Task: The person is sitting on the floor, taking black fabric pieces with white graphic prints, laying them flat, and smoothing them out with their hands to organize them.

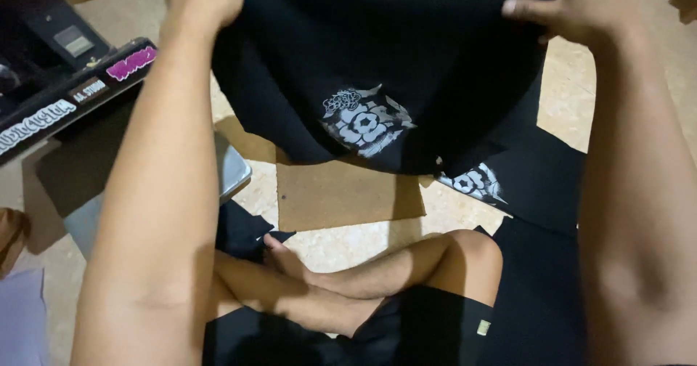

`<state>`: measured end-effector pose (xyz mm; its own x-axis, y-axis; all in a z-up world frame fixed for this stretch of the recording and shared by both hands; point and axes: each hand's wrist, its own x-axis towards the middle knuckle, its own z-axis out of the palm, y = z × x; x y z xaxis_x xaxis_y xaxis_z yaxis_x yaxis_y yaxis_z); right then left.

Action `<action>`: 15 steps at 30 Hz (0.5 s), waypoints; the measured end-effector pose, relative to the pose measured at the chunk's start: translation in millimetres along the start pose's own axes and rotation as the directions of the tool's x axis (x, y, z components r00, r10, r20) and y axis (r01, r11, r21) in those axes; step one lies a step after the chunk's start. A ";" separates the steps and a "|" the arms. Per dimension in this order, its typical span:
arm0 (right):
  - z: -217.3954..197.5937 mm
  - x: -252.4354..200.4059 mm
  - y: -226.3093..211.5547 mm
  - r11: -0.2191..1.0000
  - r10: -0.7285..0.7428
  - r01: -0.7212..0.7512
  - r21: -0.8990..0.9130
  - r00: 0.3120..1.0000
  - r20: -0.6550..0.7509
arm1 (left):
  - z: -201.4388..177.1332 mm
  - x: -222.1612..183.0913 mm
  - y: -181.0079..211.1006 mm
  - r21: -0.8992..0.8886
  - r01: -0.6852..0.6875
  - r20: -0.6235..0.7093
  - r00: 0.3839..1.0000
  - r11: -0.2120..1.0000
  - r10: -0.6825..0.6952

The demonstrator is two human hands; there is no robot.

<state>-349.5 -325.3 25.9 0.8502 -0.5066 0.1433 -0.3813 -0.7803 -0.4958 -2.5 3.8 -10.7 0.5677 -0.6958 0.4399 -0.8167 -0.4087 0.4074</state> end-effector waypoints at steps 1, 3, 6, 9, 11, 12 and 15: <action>7.9 6.4 14.4 1.000 -0.001 0.001 0.002 1.000 0.008 | 4.8 -4.7 -5.8 -0.004 0.008 0.011 1.000 1.000 -0.008; 21.5 18.0 45.0 0.971 0.201 -0.183 -0.151 0.974 0.109 | 18.7 -11.3 -11.1 -0.015 0.018 0.033 0.999 1.000 -0.017; 62.9 20.5 92.2 0.904 0.253 -0.159 -0.397 0.947 0.197 | 37.6 -52.5 -2.4 0.035 0.233 0.441 0.869 0.972 -0.225; 99.6 -13.1 101.2 0.900 0.336 -0.231 -0.369 0.907 0.254 | 74.8 -115.7 -16.5 0.030 0.194 0.610 0.774 0.981 -0.172; 125.5 -24.0 124.0 0.891 0.337 -0.218 -0.399 0.906 0.257 | 90.6 -141.3 -25.0 -0.006 0.266 0.657 0.728 0.964 -0.197; 136.7 -30.5 135.1 0.880 0.339 -0.212 -0.425 0.907 0.251 | 97.4 -153.7 -27.7 -0.037 0.328 0.700 0.683 0.944 -0.209; 165.2 -20.6 154.0 0.875 0.356 -0.269 -0.402 0.921 0.158 | 116.2 -155.2 -37.6 -0.084 0.247 0.626 0.767 0.965 -0.142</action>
<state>-365.8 -374.4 -194.9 0.7048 -0.6863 -0.1795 -0.7084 -0.6940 -0.1285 -72.0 58.6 -187.3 0.4866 -0.8452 -0.2210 -0.6393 -0.5169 0.5693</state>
